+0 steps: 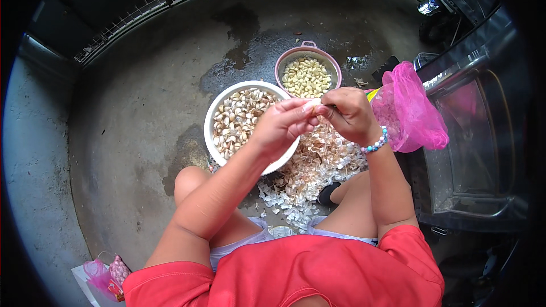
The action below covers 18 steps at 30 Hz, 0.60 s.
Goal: The person peels garlic cloves by hand and with a small green knife, placing the skins on the ground and the peeled cloves into a pink bowl. They repeatedly reach into a white bowl to retrieve unpeeled garlic and occasionally shift the contents of the bowl by hand.
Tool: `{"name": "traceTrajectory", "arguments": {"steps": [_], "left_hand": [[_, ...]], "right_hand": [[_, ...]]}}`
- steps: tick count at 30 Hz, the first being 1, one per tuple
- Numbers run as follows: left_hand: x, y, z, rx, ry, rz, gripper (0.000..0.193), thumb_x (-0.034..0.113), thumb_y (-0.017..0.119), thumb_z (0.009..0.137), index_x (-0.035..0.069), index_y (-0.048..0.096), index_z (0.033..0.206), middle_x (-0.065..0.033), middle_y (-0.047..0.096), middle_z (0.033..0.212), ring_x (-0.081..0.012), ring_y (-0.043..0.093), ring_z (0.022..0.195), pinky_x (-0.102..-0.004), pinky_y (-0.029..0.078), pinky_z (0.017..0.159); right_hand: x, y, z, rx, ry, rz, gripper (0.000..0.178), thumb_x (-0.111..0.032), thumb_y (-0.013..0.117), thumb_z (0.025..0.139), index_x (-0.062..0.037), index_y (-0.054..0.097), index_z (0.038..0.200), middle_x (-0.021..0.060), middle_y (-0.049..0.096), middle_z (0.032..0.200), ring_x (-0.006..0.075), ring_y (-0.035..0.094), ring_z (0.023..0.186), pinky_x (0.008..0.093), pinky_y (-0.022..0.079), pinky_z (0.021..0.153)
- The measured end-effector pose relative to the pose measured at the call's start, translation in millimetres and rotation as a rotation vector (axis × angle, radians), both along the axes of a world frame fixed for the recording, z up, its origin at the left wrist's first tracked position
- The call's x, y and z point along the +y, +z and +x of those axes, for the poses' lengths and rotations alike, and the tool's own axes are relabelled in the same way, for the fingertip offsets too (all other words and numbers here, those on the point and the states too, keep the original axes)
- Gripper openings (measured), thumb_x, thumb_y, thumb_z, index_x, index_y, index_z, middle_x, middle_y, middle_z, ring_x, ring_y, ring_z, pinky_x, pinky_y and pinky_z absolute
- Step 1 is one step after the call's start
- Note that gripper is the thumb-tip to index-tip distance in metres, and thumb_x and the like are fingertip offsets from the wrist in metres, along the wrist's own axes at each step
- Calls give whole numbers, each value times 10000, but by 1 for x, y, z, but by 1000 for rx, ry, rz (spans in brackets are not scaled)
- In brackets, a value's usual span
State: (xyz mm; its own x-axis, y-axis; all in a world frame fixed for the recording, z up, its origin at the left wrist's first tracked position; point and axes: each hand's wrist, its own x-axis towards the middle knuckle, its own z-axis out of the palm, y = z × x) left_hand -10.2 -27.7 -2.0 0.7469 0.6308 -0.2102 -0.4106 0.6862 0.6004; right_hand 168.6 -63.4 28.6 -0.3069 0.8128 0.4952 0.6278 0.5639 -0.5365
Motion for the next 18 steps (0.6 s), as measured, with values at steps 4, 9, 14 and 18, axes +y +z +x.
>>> {"name": "traceTrajectory", "arguments": {"steps": [4, 9, 14, 18], "left_hand": [[-2, 3, -3, 39, 11, 69, 182, 93, 580, 851, -13, 596, 998, -62, 635, 888, -88, 576, 724, -185, 450, 623], [24, 15, -23, 380, -148, 441, 230, 210, 662, 805, 9, 663, 916, -8, 641, 781, -40, 534, 675, -169, 405, 567], [27, 12, -24, 361, -274, 430, 217, 175, 554, 873, -26, 633, 857, -52, 620, 721, -95, 584, 626, -227, 496, 615], [30, -3, -16, 358, -106, 199, 221, 150, 494, 882, -40, 597, 835, -105, 627, 750, -148, 615, 682, -224, 502, 610]], "right_hand": [[3, -6, -3, 9, -2, 199, 148, -162, 664, 736, -63, 558, 708, 79, 556, 613, 268, 556, 559, 366, 425, 515], [5, -3, -4, -240, 86, 217, 214, -240, 671, 725, -90, 526, 676, 50, 537, 597, 234, 553, 566, 348, 417, 527], [4, -3, -11, -371, 108, 215, 243, -262, 651, 740, -101, 487, 661, 37, 528, 590, 220, 559, 575, 348, 420, 534], [1, 2, -17, -389, 79, 179, 231, -260, 644, 748, -102, 504, 653, 43, 532, 580, 222, 565, 573, 353, 422, 537]]}}
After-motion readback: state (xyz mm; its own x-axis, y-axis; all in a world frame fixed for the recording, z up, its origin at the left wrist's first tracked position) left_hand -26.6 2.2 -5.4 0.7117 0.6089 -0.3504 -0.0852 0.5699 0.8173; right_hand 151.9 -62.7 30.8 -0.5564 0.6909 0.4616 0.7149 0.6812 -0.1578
